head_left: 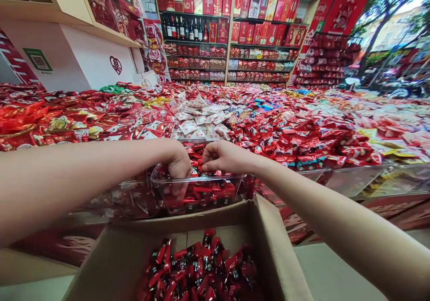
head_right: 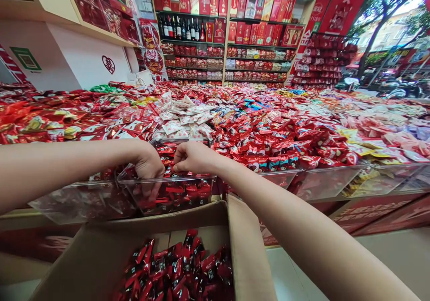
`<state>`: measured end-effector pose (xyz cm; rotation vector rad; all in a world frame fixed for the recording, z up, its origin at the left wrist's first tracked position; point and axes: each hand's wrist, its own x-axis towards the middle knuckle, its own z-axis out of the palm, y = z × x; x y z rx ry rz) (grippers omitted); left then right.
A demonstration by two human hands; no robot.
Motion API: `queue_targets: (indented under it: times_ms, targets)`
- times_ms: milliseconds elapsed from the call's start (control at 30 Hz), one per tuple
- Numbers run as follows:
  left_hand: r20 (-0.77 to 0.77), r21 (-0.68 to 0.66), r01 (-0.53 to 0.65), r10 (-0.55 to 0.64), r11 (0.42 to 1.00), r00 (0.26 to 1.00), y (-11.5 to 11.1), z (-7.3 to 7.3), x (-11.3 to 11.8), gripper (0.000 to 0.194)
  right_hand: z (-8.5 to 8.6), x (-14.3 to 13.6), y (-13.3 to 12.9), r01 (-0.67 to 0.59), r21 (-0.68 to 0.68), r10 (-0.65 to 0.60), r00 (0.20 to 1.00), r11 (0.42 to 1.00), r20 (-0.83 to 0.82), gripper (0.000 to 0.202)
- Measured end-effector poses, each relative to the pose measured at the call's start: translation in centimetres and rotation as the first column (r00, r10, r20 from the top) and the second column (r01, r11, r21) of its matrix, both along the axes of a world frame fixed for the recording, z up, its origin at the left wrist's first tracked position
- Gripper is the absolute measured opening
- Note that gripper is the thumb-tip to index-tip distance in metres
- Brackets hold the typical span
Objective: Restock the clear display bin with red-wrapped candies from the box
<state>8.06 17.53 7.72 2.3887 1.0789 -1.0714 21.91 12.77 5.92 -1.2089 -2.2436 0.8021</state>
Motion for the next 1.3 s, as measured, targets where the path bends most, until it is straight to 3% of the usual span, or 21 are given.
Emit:
queue_targets:
  times_ms: [100,233,367,500,867,1300]
  targets:
    - [-0.117,-0.256,-0.131,0.103,0.958,0.988,-0.1,0.2,0.0,0.022,-0.1,0.0,0.0,-0.019,-0.008,0.019,1.0,1.0,-0.023,0.01]
    - [-0.128,-0.381,-0.232,0.198,0.895,0.972,-0.2,0.1,0.0,0.018,-0.5,-0.1,0.3,-0.005,0.013,0.005,1.0,1.0,-0.022,0.009]
    - [-0.119,-0.399,-0.293,0.268,0.869,0.956,0.0,-0.1,-0.3,0.02,-1.0,-0.4,0.4,0.025,0.113,-0.02,0.999,0.993,-0.047,0.01]
    - [-0.121,-0.405,-0.316,0.292,0.858,0.949,0.1,0.0,-0.5,0.02,-1.3,-0.8,0.2,0.013,0.082,-0.001,0.99,0.997,-0.141,0.007]
    - [-0.187,-0.362,-0.25,0.193,0.898,0.963,-0.2,-0.5,0.2,0.032,-1.5,-0.5,-0.2,0.056,0.028,-0.045,0.949,0.998,-0.312,0.008]
    - [-0.152,-0.395,-0.237,0.192,0.888,0.97,0.2,0.3,0.0,0.026,-1.7,-0.5,-0.2,0.08,0.088,-0.053,0.959,0.993,-0.279,0.006]
